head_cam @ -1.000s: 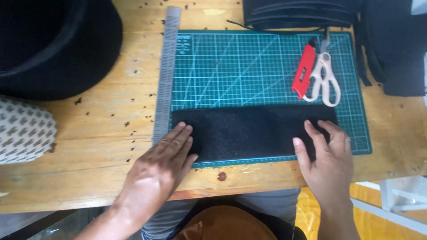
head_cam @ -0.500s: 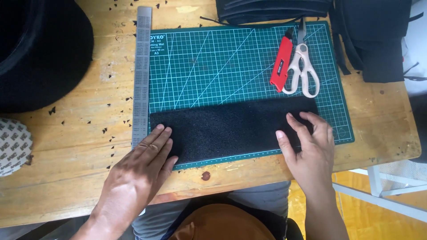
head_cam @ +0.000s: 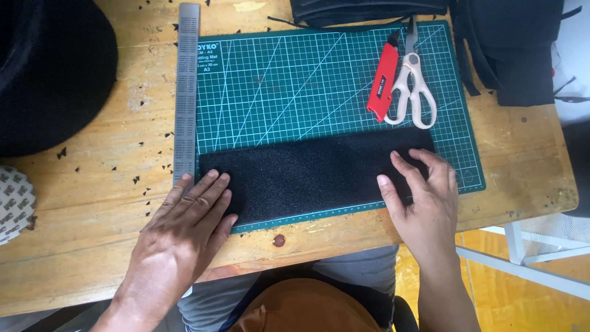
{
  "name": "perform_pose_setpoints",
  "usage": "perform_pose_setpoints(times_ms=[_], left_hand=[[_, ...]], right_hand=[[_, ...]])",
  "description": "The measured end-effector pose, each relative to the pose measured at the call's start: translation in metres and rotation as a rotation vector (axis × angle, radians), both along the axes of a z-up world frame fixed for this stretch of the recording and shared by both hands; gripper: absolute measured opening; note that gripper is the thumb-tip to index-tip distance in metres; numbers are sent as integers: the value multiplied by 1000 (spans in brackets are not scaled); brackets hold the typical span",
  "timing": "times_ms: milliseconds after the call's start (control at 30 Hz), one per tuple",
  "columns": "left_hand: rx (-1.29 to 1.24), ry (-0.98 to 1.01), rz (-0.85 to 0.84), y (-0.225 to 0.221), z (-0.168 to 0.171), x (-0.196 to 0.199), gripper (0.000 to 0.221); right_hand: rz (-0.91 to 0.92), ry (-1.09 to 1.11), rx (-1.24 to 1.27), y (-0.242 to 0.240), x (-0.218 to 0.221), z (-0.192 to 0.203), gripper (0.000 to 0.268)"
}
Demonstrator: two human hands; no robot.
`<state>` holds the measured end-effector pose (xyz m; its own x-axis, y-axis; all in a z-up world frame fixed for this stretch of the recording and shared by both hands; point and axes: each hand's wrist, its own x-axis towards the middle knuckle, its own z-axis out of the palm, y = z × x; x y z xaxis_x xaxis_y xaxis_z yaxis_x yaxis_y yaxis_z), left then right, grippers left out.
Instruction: Measuring and cutting strips of black material using a ruler, scissors, and a utility knife on a cutting mat.
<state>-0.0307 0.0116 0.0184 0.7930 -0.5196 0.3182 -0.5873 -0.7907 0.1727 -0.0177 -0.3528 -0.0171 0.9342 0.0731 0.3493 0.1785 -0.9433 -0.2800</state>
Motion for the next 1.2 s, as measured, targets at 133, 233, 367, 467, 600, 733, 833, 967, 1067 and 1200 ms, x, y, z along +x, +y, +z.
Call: perform_pose_setpoints(times_ms=[133, 233, 367, 467, 600, 733, 833, 967, 1067, 1200], left_hand=[[-24, 7, -14, 1, 1, 1, 34], [-31, 38, -30, 3, 2, 2, 34], [-69, 145, -79, 11, 17, 8, 36], [-87, 192, -116, 18, 22, 13, 39], [-65, 186, -80, 16, 16, 7, 35], [72, 64, -34, 9, 8, -7, 40], [205, 38, 23, 6, 2, -18, 52], [325, 56, 42, 8, -10, -23, 60], [365, 83, 30, 10, -18, -24, 61], [351, 117, 10, 12, -23, -24, 65]], right_hand=[[21, -12, -6, 0, 1, 3, 38], [25, -7, -16, -2, 1, 4, 39], [49, -35, -13, -1, 1, 4, 37], [71, -60, -26, -2, 0, 2, 35], [107, -85, -34, -2, -2, 0, 33], [86, -78, -62, -5, -5, -6, 35], [80, -96, -91, -9, -6, -14, 36], [89, -100, -128, -17, -6, -22, 38], [14, -39, -251, -27, -9, -32, 43], [8, -78, -308, -35, -10, -44, 44]])
